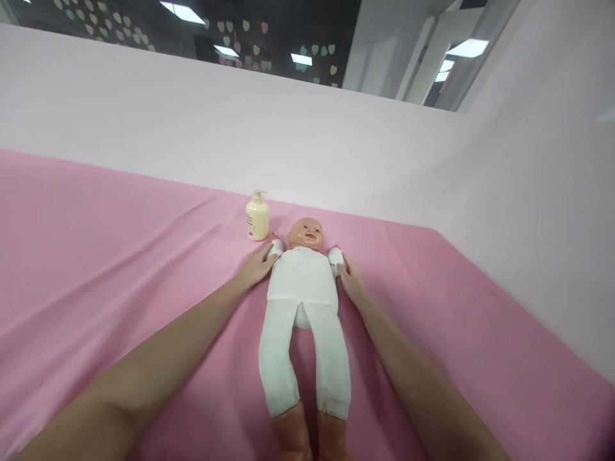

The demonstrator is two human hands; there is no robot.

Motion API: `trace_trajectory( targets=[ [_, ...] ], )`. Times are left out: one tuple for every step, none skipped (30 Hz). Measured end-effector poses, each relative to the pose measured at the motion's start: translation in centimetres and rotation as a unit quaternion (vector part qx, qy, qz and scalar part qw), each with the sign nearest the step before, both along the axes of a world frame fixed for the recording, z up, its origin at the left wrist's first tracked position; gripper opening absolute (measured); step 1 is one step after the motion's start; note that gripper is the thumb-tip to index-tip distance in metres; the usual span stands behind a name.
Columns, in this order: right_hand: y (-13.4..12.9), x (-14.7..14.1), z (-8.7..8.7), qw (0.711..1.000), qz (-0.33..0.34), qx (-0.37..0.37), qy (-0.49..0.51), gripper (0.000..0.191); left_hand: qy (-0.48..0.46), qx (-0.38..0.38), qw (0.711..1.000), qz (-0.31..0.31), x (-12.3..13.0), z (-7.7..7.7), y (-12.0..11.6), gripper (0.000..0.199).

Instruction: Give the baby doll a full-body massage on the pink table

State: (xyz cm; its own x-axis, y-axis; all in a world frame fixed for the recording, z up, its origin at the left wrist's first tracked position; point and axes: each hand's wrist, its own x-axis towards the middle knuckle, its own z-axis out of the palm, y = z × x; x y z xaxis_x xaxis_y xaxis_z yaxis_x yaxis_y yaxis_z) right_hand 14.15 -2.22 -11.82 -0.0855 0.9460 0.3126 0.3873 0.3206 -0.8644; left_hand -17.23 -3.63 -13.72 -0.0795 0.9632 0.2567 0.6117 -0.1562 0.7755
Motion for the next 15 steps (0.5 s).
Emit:
trace_trajectory(
  targets=[
    [0.1, 0.1, -0.1, 1.0, 0.0, -0.002, 0.0, 0.06, 0.001, -0.001, 1.0, 0.0, -0.1, -0.1, 0.1, 0.066],
    [0.2, 0.1, -0.3, 1.0, -0.002, -0.006, -0.001, 0.06, 0.0, -0.003, 1.0, 0.0, -0.1, -0.1, 0.2, 0.066],
    [0.3, 0.2, -0.4, 1.0, -0.006, -0.011, -0.003, 0.06, -0.003, -0.006, 1.0, -0.001, -0.2, -0.2, 0.2, 0.067],
    [0.4, 0.2, -0.6, 1.0, -0.009, -0.015, -0.003, 0.06, -0.009, -0.009, 1.0, -0.001, -0.3, -0.3, 0.3, 0.067],
    [0.6, 0.3, -0.7, 1.0, -0.012, -0.017, 0.001, 0.061, -0.02, -0.012, 1.0, -0.001, -0.3, -0.4, 0.4, 0.068],
    [0.7, 0.3, -0.8, 1.0, -0.014, -0.019, 0.012, 0.062, -0.037, -0.015, 0.999, -0.002, -0.4, -0.6, 0.4, 0.069],
    [0.9, 0.3, -0.8, 0.999, -0.012, -0.022, 0.03, 0.062, -0.062, -0.017, 0.998, -0.003, -0.4, -0.7, 0.5, 0.07],
    [1.0, 0.3, -0.9, 0.998, -0.007, -0.027, 0.056, 0.063, -0.095, -0.018, 0.995, -0.009, -0.4, -0.8, 0.5, 0.071],
    [1.2, 0.4, -0.9, 0.996, 0.001, -0.035, 0.087, 0.065, -0.135, -0.018, 0.991, -0.019, -0.3, -0.8, 0.5, 0.073],
    [1.3, 0.4, -1.0, 0.992, 0.008, -0.044, 0.118, 0.066, -0.18, -0.018, 0.983, -0.034, -0.3, -0.8, 0.5, 0.075],
    [1.4, 0.5, -1.0, 0.988, 0.016, -0.051, 0.145, 0.067, -0.226, -0.016, 0.973, -0.052, -0.2, -0.8, 0.5, 0.079],
    [1.4, 0.6, -1.0, 0.984, 0.024, -0.055, 0.168, 0.068, -0.27, -0.012, 0.96, -0.071, -0.1, -0.7, 0.5, 0.083],
    [1.5, 0.7, -1.0, 0.98, 0.03, -0.055, 0.187, 0.067, -0.307, -0.005, 0.948, -0.085, -0.1, -0.5, 0.4, 0.086],
    [1.5, 0.8, -1.1, 0.978, 0.033, -0.053, 0.2, 0.067, -0.336, 0.004, 0.937, -0.096, 0.0, -0.3, 0.4, 0.088],
    [1.6, 0.9, -1.1, 0.976, 0.036, -0.048, 0.21, 0.065, -0.357, 0.014, 0.929, -0.101, 0.0, -0.1, 0.4, 0.088]
  ],
)
